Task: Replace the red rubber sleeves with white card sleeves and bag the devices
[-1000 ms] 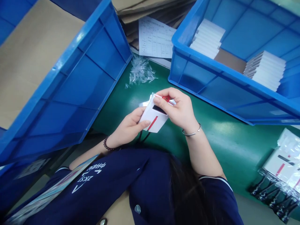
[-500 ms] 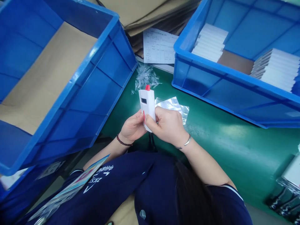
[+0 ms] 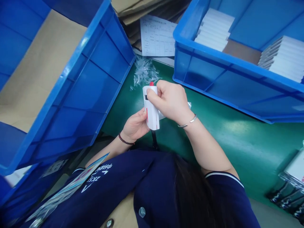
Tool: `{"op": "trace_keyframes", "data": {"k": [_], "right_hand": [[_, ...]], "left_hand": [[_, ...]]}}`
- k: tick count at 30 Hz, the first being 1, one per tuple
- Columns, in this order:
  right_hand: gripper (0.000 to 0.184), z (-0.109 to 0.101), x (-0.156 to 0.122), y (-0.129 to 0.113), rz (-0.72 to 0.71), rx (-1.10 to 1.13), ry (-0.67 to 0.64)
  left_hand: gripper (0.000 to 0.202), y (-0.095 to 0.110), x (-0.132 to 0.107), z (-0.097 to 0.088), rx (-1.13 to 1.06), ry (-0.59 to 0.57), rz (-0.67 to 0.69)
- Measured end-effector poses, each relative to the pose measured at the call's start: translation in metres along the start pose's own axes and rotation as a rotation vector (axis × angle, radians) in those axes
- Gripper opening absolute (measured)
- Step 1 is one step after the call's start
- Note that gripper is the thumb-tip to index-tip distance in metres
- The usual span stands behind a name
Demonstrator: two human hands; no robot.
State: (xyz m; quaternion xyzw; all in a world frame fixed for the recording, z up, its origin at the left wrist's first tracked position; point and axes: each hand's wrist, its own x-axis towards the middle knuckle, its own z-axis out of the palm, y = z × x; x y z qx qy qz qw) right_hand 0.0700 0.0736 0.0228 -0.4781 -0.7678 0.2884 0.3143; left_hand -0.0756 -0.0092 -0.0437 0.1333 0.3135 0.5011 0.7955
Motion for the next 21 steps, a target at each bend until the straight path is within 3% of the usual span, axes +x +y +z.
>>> {"op": "trace_keyframes", "data": {"k": [4, 7, 10, 13, 14, 16, 19, 21], "right_hand": [[0.053, -0.001, -0.017, -0.003, 0.027, 0.044, -0.095], [0.048, 0.001, -0.039, -0.010, 0.000, -0.087, -0.202], [0.035, 0.011, -0.056, -0.015, -0.109, -0.238, -0.070], [0.031, 0.018, -0.061, -0.015, -0.212, -0.267, 0.048], [0.032, 0.018, -0.061, -0.012, -0.217, -0.238, 0.046], [0.033, 0.016, -0.060, -0.004, -0.166, -0.109, 0.007], [0.037, 0.011, -0.057, 0.014, 0.007, 0.243, -0.156], [0.040, 0.011, -0.056, 0.026, 0.119, 0.481, -0.276]], "left_hand": [[0.015, 0.005, 0.000, 0.001, -0.065, 0.084, 0.043], [0.024, 0.008, 0.001, 0.004, -0.126, 0.128, 0.130], [0.026, 0.005, 0.003, 0.006, -0.125, 0.125, 0.159], [0.013, 0.002, 0.005, 0.005, -0.078, 0.091, 0.161], [0.009, 0.002, 0.005, 0.004, -0.046, 0.079, 0.174], [0.022, 0.003, 0.002, 0.001, 0.058, 0.051, 0.231], [0.041, 0.008, -0.005, -0.004, 0.295, -0.011, 0.344], [0.040, 0.012, -0.010, -0.006, 0.464, -0.050, 0.425]]}}
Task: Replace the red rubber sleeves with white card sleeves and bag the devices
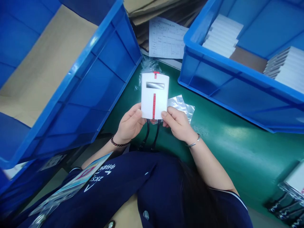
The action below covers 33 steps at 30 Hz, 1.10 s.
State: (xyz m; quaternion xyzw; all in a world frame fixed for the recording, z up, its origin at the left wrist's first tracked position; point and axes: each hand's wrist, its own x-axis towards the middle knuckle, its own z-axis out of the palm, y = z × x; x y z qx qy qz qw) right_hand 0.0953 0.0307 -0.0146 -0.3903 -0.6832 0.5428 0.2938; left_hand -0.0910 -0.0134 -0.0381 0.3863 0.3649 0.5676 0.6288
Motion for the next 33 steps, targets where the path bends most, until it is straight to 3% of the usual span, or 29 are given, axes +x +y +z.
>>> {"op": "trace_keyframes", "data": {"k": [6, 13, 15, 17, 21, 23, 26, 30, 33], "right_hand": [[0.043, 0.006, 0.001, 0.017, 0.144, 0.349, -0.098], [0.047, 0.014, 0.003, 0.022, 0.162, 0.314, -0.090], [0.047, 0.018, 0.003, 0.020, 0.150, 0.281, -0.077], [0.043, 0.024, 0.001, 0.015, 0.131, 0.315, -0.073], [0.045, 0.040, -0.008, 0.010, 0.220, 0.559, -0.229], [0.037, 0.043, -0.013, 0.011, 0.293, 0.635, -0.322], [0.039, 0.036, -0.023, 0.015, 0.290, 0.717, -0.343], [0.036, 0.007, -0.035, 0.015, 0.263, 0.843, -0.271], [0.031, -0.013, -0.045, 0.019, 0.213, 0.966, -0.251]], "left_hand": [[0.038, 0.015, -0.008, 0.002, 0.512, -0.001, 0.251], [0.022, 0.023, -0.013, 0.007, 0.968, 0.150, 0.292], [0.022, 0.020, -0.014, 0.003, 0.908, 0.167, 0.244], [0.026, 0.014, -0.014, 0.001, 0.701, 0.171, 0.184], [0.030, 0.002, -0.016, 0.001, 0.373, 0.194, 0.129], [0.029, 0.000, -0.013, 0.002, 0.418, 0.129, 0.142], [0.036, 0.001, 0.004, -0.002, 0.579, -0.092, 0.229], [0.028, -0.005, 0.044, -0.009, 0.953, -0.223, 0.254], [0.022, -0.015, 0.069, -0.003, 1.278, -0.304, 0.205]]}}
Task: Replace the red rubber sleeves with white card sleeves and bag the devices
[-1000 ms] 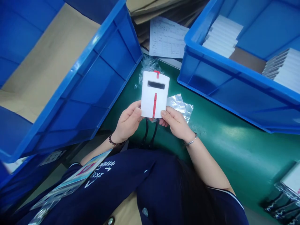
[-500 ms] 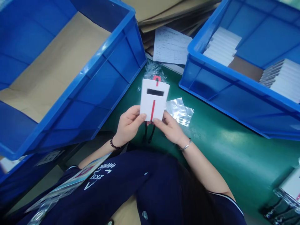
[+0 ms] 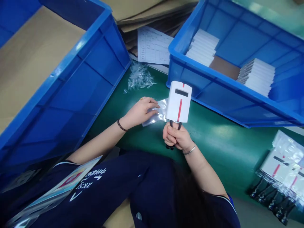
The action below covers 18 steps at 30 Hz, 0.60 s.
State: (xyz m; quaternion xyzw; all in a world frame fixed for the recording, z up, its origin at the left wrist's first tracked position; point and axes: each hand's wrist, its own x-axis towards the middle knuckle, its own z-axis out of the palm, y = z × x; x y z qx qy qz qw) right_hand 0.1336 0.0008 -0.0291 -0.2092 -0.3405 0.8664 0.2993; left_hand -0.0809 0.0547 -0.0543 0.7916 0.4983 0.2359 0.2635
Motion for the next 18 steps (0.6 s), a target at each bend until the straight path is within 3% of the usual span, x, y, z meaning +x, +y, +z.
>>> {"op": "trace_keyframes", "data": {"k": [3, 6, 9, 12, 14, 16, 18], "right_hand": [[0.039, -0.010, -0.011, 0.005, -0.189, 0.216, -0.213], [0.049, -0.017, -0.013, 0.022, -0.516, 0.498, -0.595], [0.040, -0.026, -0.012, 0.031, -0.636, 0.510, -0.860], [0.036, -0.037, -0.016, 0.026, -0.506, 0.291, -0.845], [0.034, -0.042, -0.022, 0.017, -0.407, 0.140, -0.786], [0.035, -0.044, -0.029, 0.009, -0.379, 0.037, -0.670], [0.036, -0.041, -0.037, 0.003, -0.406, -0.024, -0.465]], "left_hand": [[0.027, 0.005, 0.018, 0.011, 0.165, -0.116, 0.015], [0.037, 0.006, 0.029, 0.020, 0.213, -0.150, -0.017], [0.037, 0.001, 0.036, 0.025, 0.182, -0.155, -0.093], [0.027, -0.005, 0.039, 0.026, 0.141, -0.174, -0.112], [0.031, -0.006, 0.039, 0.025, 0.106, -0.174, -0.090], [0.040, -0.006, 0.039, 0.024, 0.074, -0.166, -0.077], [0.039, -0.006, 0.040, 0.023, 0.053, -0.162, -0.087]]}}
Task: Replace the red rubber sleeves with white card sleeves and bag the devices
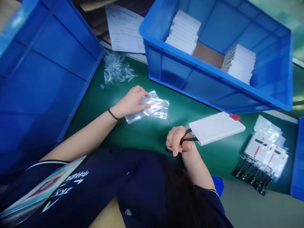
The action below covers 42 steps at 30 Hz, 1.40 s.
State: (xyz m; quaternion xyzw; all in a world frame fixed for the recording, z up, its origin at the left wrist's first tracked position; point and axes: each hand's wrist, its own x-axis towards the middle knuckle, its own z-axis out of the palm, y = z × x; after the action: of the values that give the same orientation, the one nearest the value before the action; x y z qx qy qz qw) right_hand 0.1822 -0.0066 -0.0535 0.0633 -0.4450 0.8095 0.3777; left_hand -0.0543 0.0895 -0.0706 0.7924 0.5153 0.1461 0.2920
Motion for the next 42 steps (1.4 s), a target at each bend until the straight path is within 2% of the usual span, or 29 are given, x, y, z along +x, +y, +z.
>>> {"op": "trace_keyframes", "data": {"k": [4, 8, 10, 12, 14, 17, 21, 23, 25, 28, 30, 32, 35, 38, 40, 42], "right_hand": [[0.035, 0.017, 0.004, -0.011, 0.068, -0.181, 0.437], [0.030, 0.022, 0.014, -0.017, 0.167, -0.380, 0.874], [0.033, 0.019, 0.019, -0.016, 0.177, -0.493, 1.011], [0.037, 0.016, 0.022, -0.013, 0.169, -0.568, 1.071], [0.040, 0.015, 0.025, -0.009, 0.143, -0.600, 1.086], [0.040, 0.014, 0.031, -0.004, 0.077, -0.615, 1.104], [0.037, 0.014, 0.041, 0.002, 0.045, -0.625, 1.124], [0.033, 0.015, 0.045, 0.005, 0.063, -0.636, 1.120], [0.035, 0.015, 0.048, 0.008, 0.083, -0.645, 1.073], [0.045, 0.016, 0.052, 0.014, 0.117, -0.653, 0.932], [0.041, 0.018, 0.055, 0.016, 0.171, -0.685, 0.891], [0.031, 0.022, 0.059, 0.016, 0.235, -0.724, 0.911], [0.026, 0.027, 0.067, 0.013, 0.273, -0.745, 0.917], [0.030, 0.033, 0.076, 0.010, 0.279, -0.806, 0.870], [0.033, 0.037, 0.081, 0.009, 0.306, -0.859, 0.837], [0.037, 0.040, 0.084, 0.011, 0.333, -0.883, 0.816]], "left_hand": [[0.011, 0.001, 0.002, -0.003, -0.040, 0.007, -0.027], [0.010, 0.000, -0.005, -0.009, -0.120, 0.106, 0.035], [0.011, -0.001, -0.012, -0.014, -0.146, 0.146, 0.051], [0.012, -0.002, -0.018, -0.019, -0.154, 0.170, 0.050], [0.014, -0.001, -0.025, -0.025, -0.202, 0.195, 0.058], [0.016, 0.003, -0.039, -0.039, -0.384, 0.216, 0.086], [0.029, 0.015, -0.066, -0.063, -0.631, 0.174, 0.125], [0.032, 0.022, -0.080, -0.074, -0.754, 0.162, 0.100], [0.033, 0.029, -0.091, -0.082, -0.859, 0.170, 0.041], [0.035, 0.036, -0.103, -0.087, -0.947, 0.185, -0.036], [0.033, 0.036, -0.109, -0.086, -0.961, 0.176, -0.050], [0.030, 0.033, -0.113, -0.086, -0.962, 0.145, -0.039], [0.030, 0.027, -0.116, -0.089, -0.921, 0.004, 0.006], [0.044, 0.027, -0.113, -0.096, -0.736, -0.104, 0.040], [0.050, 0.033, -0.108, -0.097, -0.602, -0.071, 0.065], [0.041, 0.041, -0.101, -0.095, -0.517, -0.023, 0.100]]}}
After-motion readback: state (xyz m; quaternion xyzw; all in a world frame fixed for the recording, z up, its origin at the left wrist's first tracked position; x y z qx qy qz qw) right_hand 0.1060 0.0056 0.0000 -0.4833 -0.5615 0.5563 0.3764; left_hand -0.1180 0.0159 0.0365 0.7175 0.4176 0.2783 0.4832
